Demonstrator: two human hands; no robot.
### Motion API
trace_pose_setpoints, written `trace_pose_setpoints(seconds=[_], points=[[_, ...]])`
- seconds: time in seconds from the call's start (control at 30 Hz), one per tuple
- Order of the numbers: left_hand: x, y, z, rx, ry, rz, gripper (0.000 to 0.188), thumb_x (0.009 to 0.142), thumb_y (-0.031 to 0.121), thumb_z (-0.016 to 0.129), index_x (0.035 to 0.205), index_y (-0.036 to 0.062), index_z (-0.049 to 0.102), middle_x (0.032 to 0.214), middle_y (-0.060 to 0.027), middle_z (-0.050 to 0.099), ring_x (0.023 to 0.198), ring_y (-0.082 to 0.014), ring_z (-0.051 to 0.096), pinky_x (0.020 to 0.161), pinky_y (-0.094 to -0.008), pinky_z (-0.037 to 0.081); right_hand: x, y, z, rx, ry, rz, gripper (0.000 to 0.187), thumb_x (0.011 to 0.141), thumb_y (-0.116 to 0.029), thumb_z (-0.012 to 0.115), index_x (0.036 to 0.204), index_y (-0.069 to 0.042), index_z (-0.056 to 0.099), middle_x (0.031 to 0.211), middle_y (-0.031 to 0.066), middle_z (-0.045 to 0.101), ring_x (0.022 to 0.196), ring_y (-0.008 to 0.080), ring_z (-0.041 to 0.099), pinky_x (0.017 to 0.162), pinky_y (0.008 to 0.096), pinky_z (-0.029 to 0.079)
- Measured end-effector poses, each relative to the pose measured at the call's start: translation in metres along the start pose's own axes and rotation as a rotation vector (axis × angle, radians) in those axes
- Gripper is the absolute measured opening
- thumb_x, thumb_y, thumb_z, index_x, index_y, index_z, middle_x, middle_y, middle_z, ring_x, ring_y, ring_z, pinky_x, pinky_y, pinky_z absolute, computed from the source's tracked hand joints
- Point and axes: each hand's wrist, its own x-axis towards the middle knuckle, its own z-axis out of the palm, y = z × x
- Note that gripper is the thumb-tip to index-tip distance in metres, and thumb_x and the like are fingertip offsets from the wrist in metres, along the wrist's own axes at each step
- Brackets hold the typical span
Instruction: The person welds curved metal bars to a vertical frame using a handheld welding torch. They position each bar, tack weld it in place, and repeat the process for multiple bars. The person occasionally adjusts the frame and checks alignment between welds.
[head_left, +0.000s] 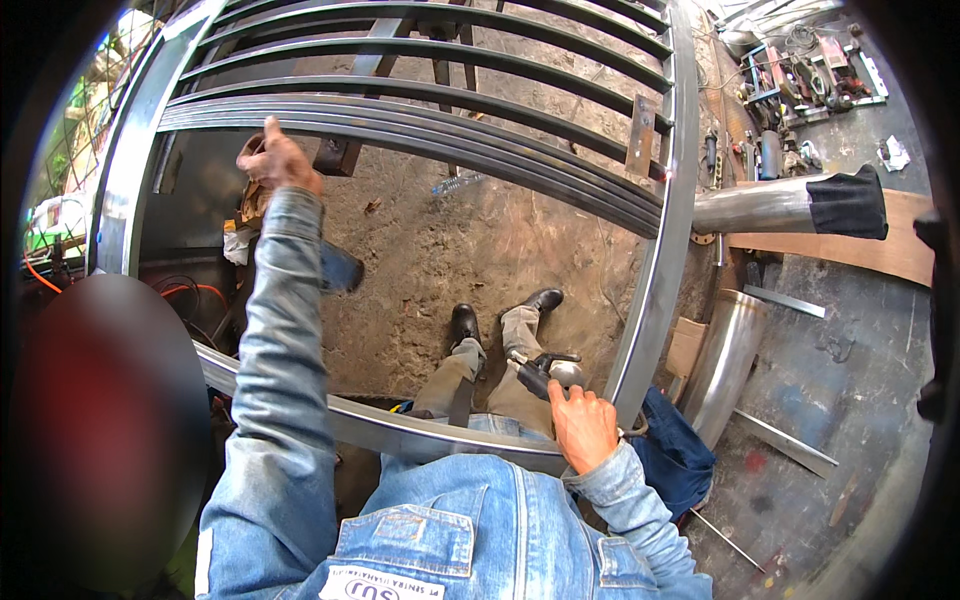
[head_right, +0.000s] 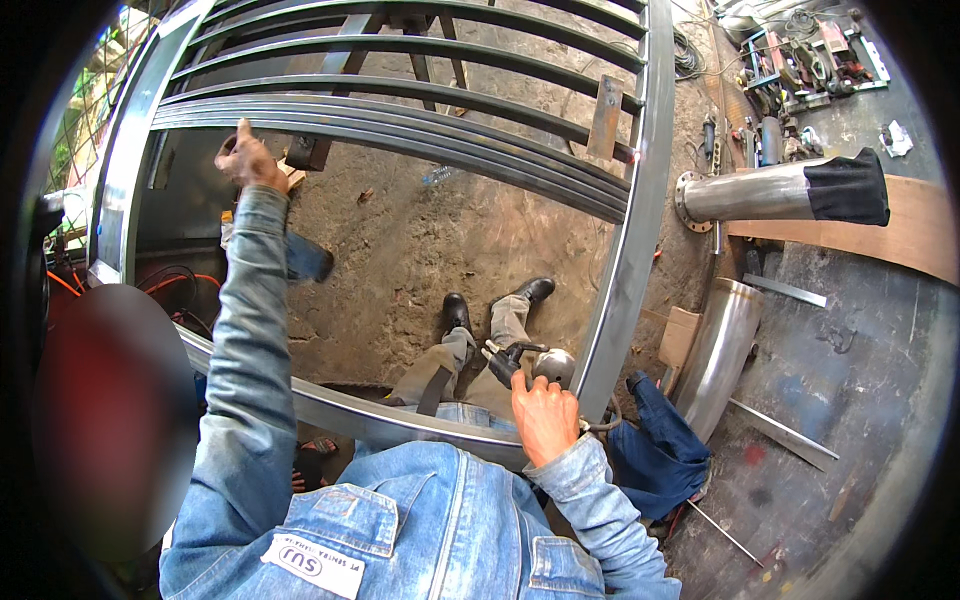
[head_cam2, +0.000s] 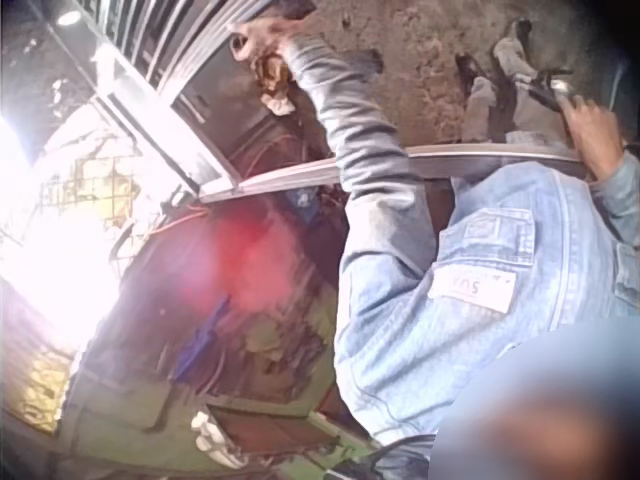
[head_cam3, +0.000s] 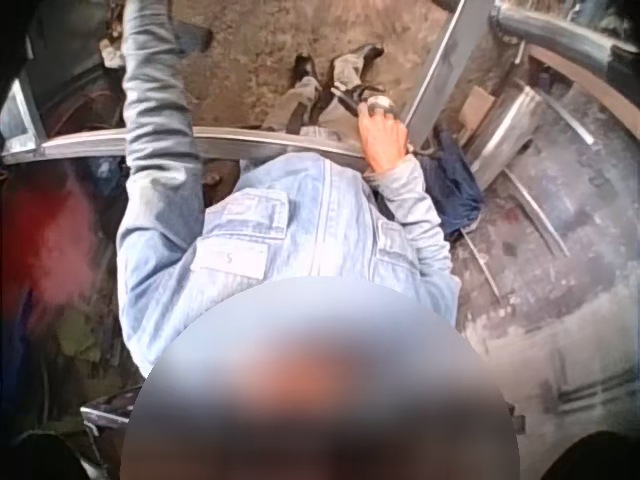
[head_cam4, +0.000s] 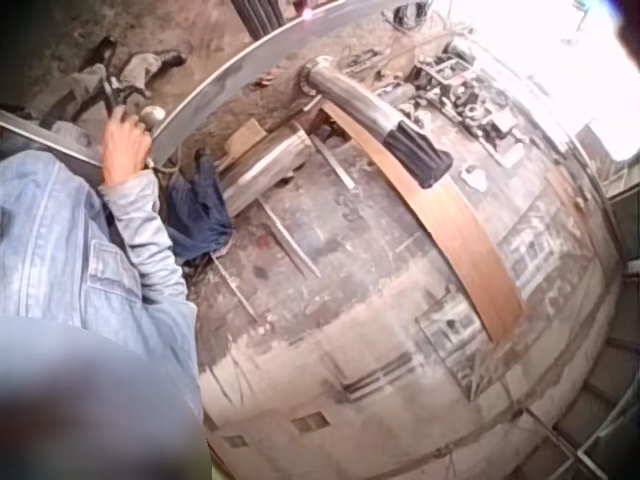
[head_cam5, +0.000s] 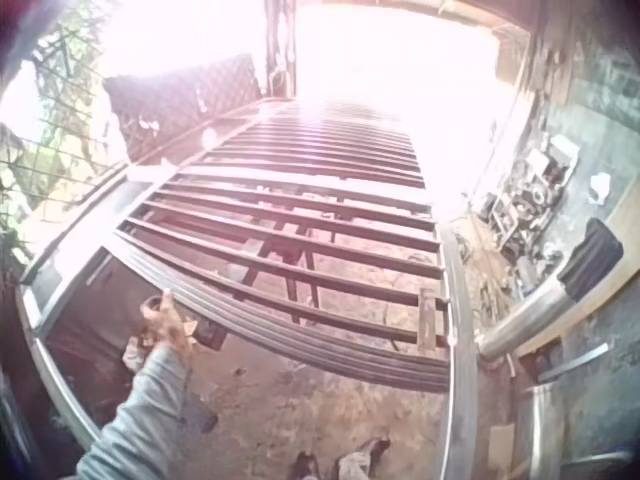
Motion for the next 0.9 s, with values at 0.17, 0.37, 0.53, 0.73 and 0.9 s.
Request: trace_pose_setpoints(seconds=[0.17, 0.37, 0.53, 0.73, 0.9], points=[[0.078, -0.015, 0.020, -0.282, -0.334, -0.538, 0.083, 0.087, 0.047, 0.080, 0.143, -0.0061, 0.048, 0.144, -0.0233, 0.054, 0.124, -0.0379, 0.059, 0.108, -0.0513, 0.049, 0.012, 0.005, -0.031, 0.225, 0.128, -0.056, 0.049, 0.081, -0.027, 0.080, 0.120, -0.004, 0.063, 0.095, 0.0219, 0.069, 0.087, 0.0368, 0.070, 0.075, 0.0436, 0.058], [0.126, -0.058, 0.039, -0.381, -0.406, -0.619, 0.061, 0.089, 0.030, 0.082, 0.136, -0.0006, 0.056, 0.132, -0.0156, 0.065, 0.114, -0.0336, 0.066, 0.099, -0.0482, 0.056, 0.068, 0.030, -0.077, 1.172, 0.270, 0.147, 0.040, 0.095, -0.026, 0.072, 0.123, 0.001, 0.065, 0.113, 0.0161, 0.072, 0.100, 0.0262, 0.072, 0.084, 0.0364, 0.058], [0.140, -0.075, 0.037, -0.377, -0.424, -0.567, 0.066, 0.091, 0.035, 0.079, 0.140, -0.0025, 0.054, 0.136, -0.0158, 0.063, 0.116, -0.0301, 0.065, 0.101, -0.0431, 0.054, 0.113, 0.043, -0.077, 1.928, 0.117, 0.260, 0.039, 0.100, -0.028, 0.067, 0.129, -0.003, 0.058, 0.117, 0.0130, 0.066, 0.100, 0.0225, 0.068, 0.085, 0.0355, 0.059], [0.135, -0.076, 0.013, 0.231, -0.599, 0.151, 0.064, 0.094, 0.038, 0.076, 0.139, -0.0038, 0.058, 0.136, -0.0135, 0.063, 0.113, -0.0168, 0.062, 0.104, -0.0285, 0.046, 0.179, 0.055, -0.065, 2.652, 0.034, 0.428, 0.057, 0.092, -0.026, 0.078, 0.136, -0.006, 0.048, 0.129, 0.0145, 0.055, 0.127, 0.0294, 0.052, 0.112, 0.0471, 0.045], [0.146, -0.076, 0.026, -0.105, -0.506, -0.317, 0.058, 0.091, 0.038, 0.080, 0.129, -0.0038, 0.065, 0.124, -0.0113, 0.069, 0.104, -0.0177, 0.065, 0.095, -0.0292, 0.051, 0.231, 0.060, -0.068, 2.770, 0.298, 0.411, 0.070, 0.087, -0.027, 0.084, 0.141, -0.005, 0.044, 0.140, 0.0142, 0.047, 0.141, 0.0307, 0.038, 0.124, 0.0513, 0.031]])
